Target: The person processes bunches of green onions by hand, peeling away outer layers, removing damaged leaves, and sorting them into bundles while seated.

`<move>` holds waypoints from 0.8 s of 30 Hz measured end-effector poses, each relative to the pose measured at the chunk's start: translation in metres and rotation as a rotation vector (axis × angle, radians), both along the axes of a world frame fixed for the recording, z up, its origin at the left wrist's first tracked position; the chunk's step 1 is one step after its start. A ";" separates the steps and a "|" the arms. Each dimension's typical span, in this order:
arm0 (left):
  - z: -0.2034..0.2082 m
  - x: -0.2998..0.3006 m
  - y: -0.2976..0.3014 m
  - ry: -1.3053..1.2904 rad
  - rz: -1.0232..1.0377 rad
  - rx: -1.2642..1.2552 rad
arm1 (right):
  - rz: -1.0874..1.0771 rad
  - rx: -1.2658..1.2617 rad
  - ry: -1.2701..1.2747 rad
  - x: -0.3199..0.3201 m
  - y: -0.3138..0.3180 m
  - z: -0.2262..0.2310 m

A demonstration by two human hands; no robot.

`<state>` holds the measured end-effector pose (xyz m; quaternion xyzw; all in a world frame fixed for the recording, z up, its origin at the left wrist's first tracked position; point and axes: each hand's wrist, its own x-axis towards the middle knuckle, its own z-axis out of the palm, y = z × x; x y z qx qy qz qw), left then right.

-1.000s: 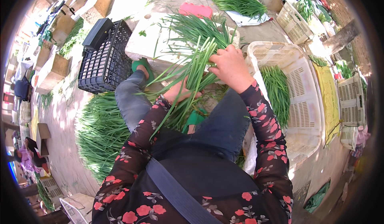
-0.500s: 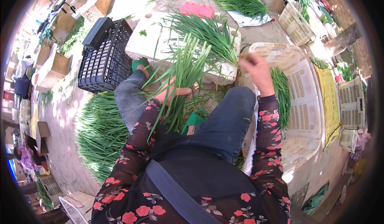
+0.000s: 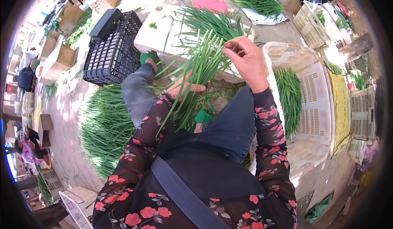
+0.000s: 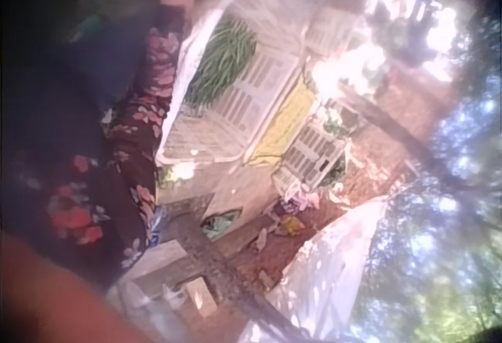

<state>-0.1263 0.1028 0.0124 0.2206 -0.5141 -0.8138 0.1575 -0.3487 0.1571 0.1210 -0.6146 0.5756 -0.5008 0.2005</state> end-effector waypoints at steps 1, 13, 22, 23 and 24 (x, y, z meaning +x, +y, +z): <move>0.004 -0.002 0.002 -0.013 -0.007 -0.035 | 0.021 -0.067 0.084 0.004 -0.003 0.000; 0.020 -0.009 0.013 -0.153 0.132 -0.163 | -0.012 -0.109 0.149 -0.005 0.001 0.000; 0.011 -0.026 0.013 -0.322 0.094 -0.645 | -0.019 -0.195 0.800 0.000 -0.006 0.004; 0.002 -0.028 0.013 -0.250 0.155 -0.785 | 0.018 -0.226 0.825 -0.002 -0.010 -0.003; -0.007 -0.027 0.012 -0.177 0.215 -0.925 | -0.008 -0.222 0.812 -0.003 -0.012 -0.007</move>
